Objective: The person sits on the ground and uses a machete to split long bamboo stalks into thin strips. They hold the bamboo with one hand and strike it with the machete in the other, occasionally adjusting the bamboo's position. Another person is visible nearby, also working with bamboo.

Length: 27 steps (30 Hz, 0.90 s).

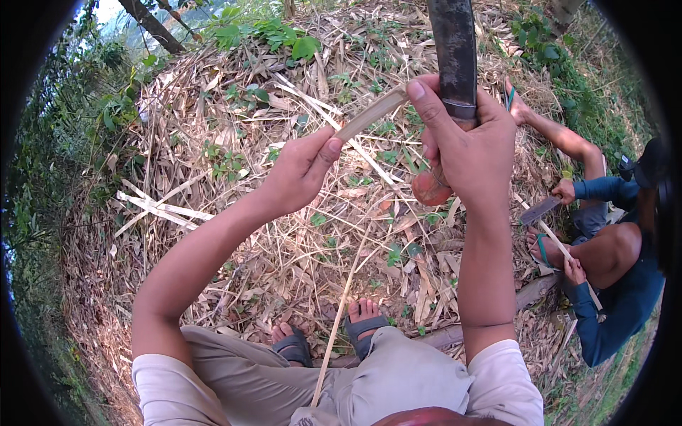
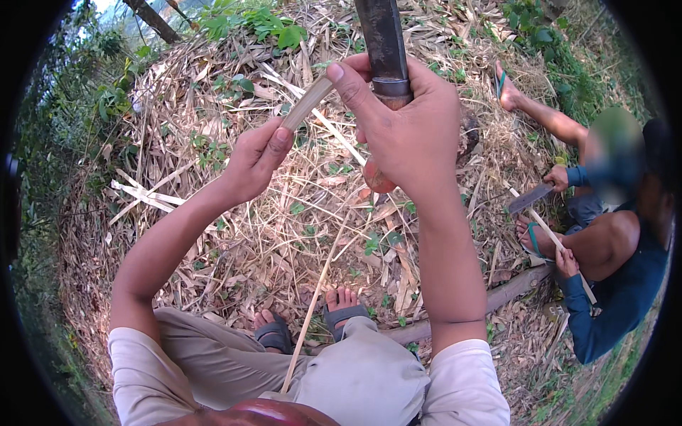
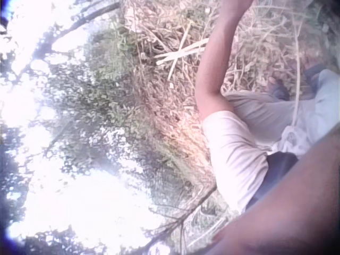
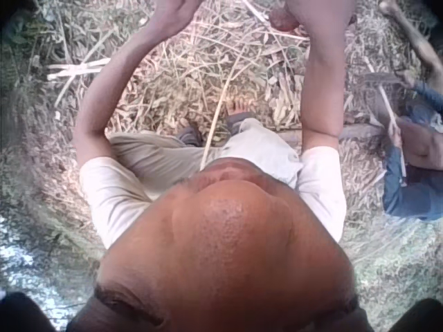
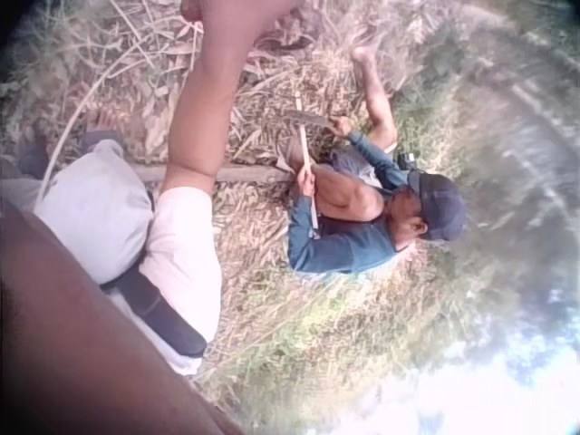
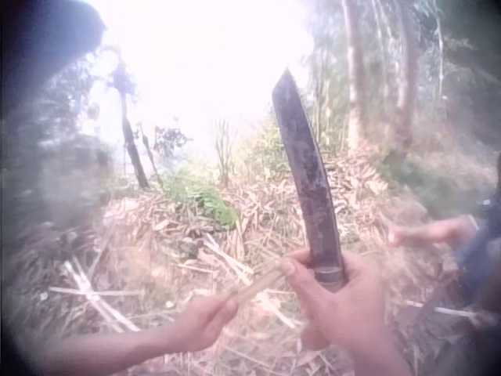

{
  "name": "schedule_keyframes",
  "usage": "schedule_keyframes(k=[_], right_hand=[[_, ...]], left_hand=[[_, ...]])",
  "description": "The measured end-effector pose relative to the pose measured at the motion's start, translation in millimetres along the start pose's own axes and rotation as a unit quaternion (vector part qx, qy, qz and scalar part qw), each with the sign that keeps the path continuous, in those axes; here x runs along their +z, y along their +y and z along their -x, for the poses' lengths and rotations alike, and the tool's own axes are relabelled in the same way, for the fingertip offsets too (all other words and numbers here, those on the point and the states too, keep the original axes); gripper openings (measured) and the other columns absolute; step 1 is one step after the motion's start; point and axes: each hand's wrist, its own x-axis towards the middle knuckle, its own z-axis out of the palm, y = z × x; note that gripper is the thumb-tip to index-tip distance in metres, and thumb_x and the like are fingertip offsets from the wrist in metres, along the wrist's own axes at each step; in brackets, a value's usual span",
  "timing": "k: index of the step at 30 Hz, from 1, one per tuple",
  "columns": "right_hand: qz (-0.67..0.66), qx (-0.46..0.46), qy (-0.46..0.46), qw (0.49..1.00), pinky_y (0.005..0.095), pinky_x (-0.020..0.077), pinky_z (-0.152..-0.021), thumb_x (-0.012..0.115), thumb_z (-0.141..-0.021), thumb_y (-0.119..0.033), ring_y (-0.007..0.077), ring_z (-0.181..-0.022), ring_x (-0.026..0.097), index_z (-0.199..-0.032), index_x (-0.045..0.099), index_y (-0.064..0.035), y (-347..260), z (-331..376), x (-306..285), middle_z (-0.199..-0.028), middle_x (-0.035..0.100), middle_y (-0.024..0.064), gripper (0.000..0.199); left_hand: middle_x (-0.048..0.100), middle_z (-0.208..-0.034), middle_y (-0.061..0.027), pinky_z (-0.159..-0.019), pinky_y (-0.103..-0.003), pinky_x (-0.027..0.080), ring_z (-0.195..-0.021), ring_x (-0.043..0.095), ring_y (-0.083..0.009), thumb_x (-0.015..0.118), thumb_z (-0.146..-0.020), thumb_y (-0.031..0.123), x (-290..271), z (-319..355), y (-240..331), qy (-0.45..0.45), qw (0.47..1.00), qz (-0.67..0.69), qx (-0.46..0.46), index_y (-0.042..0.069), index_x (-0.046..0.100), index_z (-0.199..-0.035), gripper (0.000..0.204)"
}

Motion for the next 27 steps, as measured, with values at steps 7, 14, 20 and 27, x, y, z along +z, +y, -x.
schedule_keyframes(k=[7, 14, 20, 27], right_hand=[[-0.197, 0.019, -0.149, 0.969, 0.0207, 0.0387, -0.038, 0.072, -0.090, -0.015, 0.0067, -0.047, 0.053, -0.101, 0.064, 0.0026, -53, 16, 67, -0.084, 0.070, 0.0127, 0.023], [-0.175, 0.017, -0.250, 0.952, 0.0172, 0.0328, -0.038, 0.061, -0.098, -0.018, 0.0014, -0.048, 0.041, -0.115, 0.063, 0.0038, -105, 19, 156, -0.090, 0.067, 0.0082, 0.028], [-0.193, 0.054, -0.399, 0.895, 0.0165, 0.0256, -0.036, 0.057, -0.100, -0.022, -0.0012, -0.046, 0.036, -0.114, 0.065, 0.0007, -141, 77, 252, -0.059, 0.041, -0.0056, 0.028], [-0.239, 0.143, -0.483, 0.830, 0.0179, 0.0219, -0.042, 0.057, -0.101, -0.029, -0.0013, -0.051, 0.034, -0.111, 0.065, -0.0044, -98, 115, 320, -0.064, 0.041, -0.0074, 0.028]], left_hand=[[0.050, -0.065, -0.0103, -0.056, -0.038, 0.041, -0.058, 0.052, -0.0246, 0.042, -0.105, 0.033, -66, 58, 25, 0.105, 0.994, 0.015, 0.017, 0.002, 0.053, -0.089, 0.037], [0.055, -0.065, -0.0102, -0.054, -0.037, 0.044, -0.059, 0.058, -0.0213, 0.050, -0.100, 0.045, -143, 104, 60, 0.261, 0.958, -0.066, 0.104, 0.002, 0.053, -0.099, 0.043], [0.064, -0.072, -0.0084, -0.058, -0.032, 0.050, -0.064, 0.064, -0.0183, 0.052, -0.101, 0.042, -175, 187, 90, 0.414, 0.899, 0.027, 0.141, 0.000, 0.053, -0.099, 0.042], [0.066, -0.069, -0.0085, -0.053, -0.026, 0.054, -0.063, 0.068, -0.0152, 0.050, -0.100, 0.048, -176, 250, 99, 0.486, 0.849, 0.159, 0.130, 0.000, 0.057, -0.085, 0.051]])
